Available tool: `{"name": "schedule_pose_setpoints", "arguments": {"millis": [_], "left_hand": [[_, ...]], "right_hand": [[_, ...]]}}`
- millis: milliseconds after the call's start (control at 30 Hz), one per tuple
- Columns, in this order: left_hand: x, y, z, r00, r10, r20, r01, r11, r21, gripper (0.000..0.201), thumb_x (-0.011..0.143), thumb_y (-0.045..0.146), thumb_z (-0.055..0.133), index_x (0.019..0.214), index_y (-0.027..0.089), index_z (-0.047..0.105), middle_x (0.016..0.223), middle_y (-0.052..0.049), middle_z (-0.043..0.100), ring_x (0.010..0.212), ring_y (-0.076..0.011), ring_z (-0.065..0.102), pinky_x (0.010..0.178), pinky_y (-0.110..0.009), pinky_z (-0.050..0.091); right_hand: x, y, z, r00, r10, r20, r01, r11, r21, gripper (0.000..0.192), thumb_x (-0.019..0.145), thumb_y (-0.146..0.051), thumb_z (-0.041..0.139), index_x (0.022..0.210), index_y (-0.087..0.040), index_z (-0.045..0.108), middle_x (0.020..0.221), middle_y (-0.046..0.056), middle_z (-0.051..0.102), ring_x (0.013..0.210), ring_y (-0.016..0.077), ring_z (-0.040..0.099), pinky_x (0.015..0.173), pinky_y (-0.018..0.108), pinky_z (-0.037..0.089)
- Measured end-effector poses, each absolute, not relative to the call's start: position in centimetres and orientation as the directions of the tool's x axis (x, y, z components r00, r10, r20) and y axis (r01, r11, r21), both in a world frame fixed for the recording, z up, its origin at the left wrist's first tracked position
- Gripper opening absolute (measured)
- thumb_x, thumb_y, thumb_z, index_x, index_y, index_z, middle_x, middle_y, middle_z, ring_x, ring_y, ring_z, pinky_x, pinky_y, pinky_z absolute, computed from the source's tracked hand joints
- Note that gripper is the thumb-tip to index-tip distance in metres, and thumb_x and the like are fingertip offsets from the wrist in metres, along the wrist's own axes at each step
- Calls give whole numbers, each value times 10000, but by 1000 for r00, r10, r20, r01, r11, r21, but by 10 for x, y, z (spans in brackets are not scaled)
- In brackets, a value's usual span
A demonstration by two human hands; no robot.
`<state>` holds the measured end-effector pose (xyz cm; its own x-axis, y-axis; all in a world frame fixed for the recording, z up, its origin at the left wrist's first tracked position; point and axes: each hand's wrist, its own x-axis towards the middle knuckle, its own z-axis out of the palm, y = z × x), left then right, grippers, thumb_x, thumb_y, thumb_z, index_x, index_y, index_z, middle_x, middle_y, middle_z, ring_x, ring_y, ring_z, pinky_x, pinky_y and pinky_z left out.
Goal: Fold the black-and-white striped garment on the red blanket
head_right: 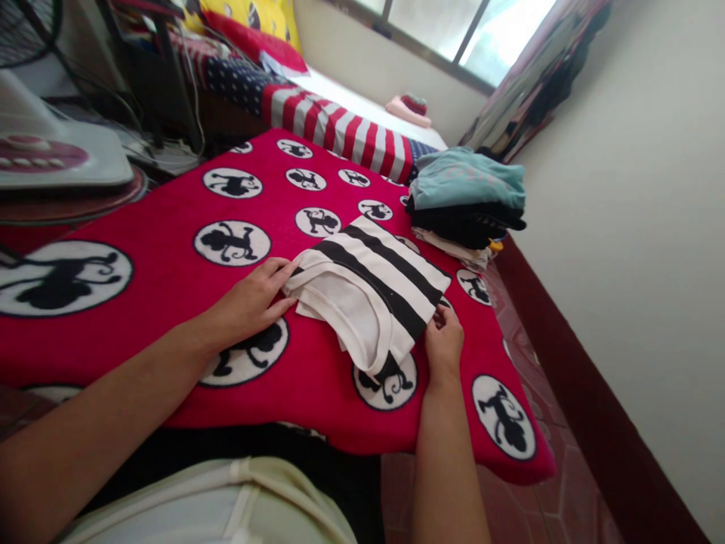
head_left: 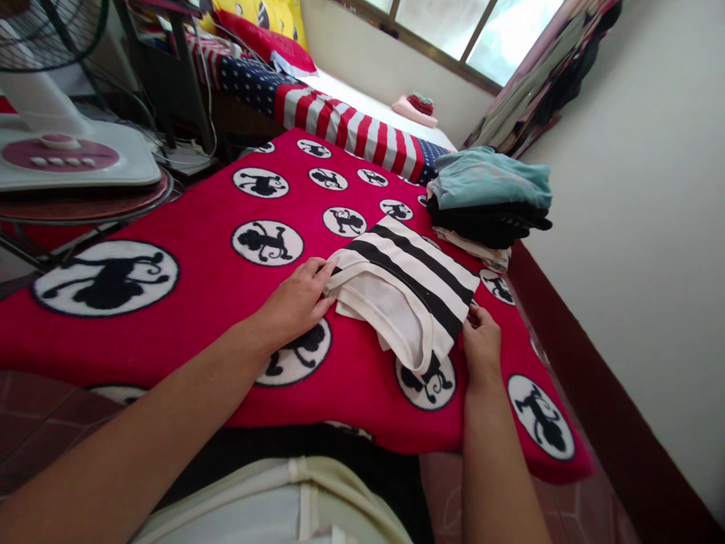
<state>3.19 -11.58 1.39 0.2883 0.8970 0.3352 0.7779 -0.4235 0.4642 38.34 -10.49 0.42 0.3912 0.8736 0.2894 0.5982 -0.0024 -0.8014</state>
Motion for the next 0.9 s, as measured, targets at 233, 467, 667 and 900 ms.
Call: {"name": "schedule_pose_setpoints", "arguments": {"millis": [233, 467, 667, 900], "left_hand": [[32, -115, 13, 277, 888, 367, 764, -435, 476, 508, 813, 193, 539, 1309, 130, 450, 1262, -127, 486, 1199, -275, 483, 1053, -417, 416], [32, -117, 15, 283, 893, 349, 765, -429, 480, 533, 820, 206, 542, 1336, 124, 438, 1256, -129, 486, 1188, -277, 488, 1043, -408, 426], [32, -117, 14, 283, 894, 347, 762, -429, 486, 550, 823, 209, 543, 1356, 134, 427, 1258, -130, 483, 1187, -278, 488, 1032, -408, 435], [31, -116, 14, 282, 896, 343, 763, -426, 486, 550, 826, 218, 538, 1357, 130, 427, 1266, -135, 482, 1193, -284, 484, 1030, -427, 439]], "right_hand": [[383, -105, 4, 388, 877, 284, 592, -1, -806, 410, 701, -375, 638, 1031, -135, 666, 972, 124, 717, 863, 249, 678, 860, 428, 525], [380, -106, 7, 398, 872, 284, 606, -18, -796, 394, 691, -361, 625, 1008, -131, 669, 944, 122, 719, 852, 246, 678, 847, 417, 529], [380, -106, 8, 401, 874, 274, 607, -29, -794, 409, 694, -376, 623, 1019, -131, 661, 965, 133, 716, 867, 255, 679, 855, 425, 524], [383, -106, 5, 395, 878, 271, 592, -18, -806, 415, 702, -371, 634, 1047, -142, 660, 1001, 128, 718, 895, 255, 680, 851, 419, 532]]}}
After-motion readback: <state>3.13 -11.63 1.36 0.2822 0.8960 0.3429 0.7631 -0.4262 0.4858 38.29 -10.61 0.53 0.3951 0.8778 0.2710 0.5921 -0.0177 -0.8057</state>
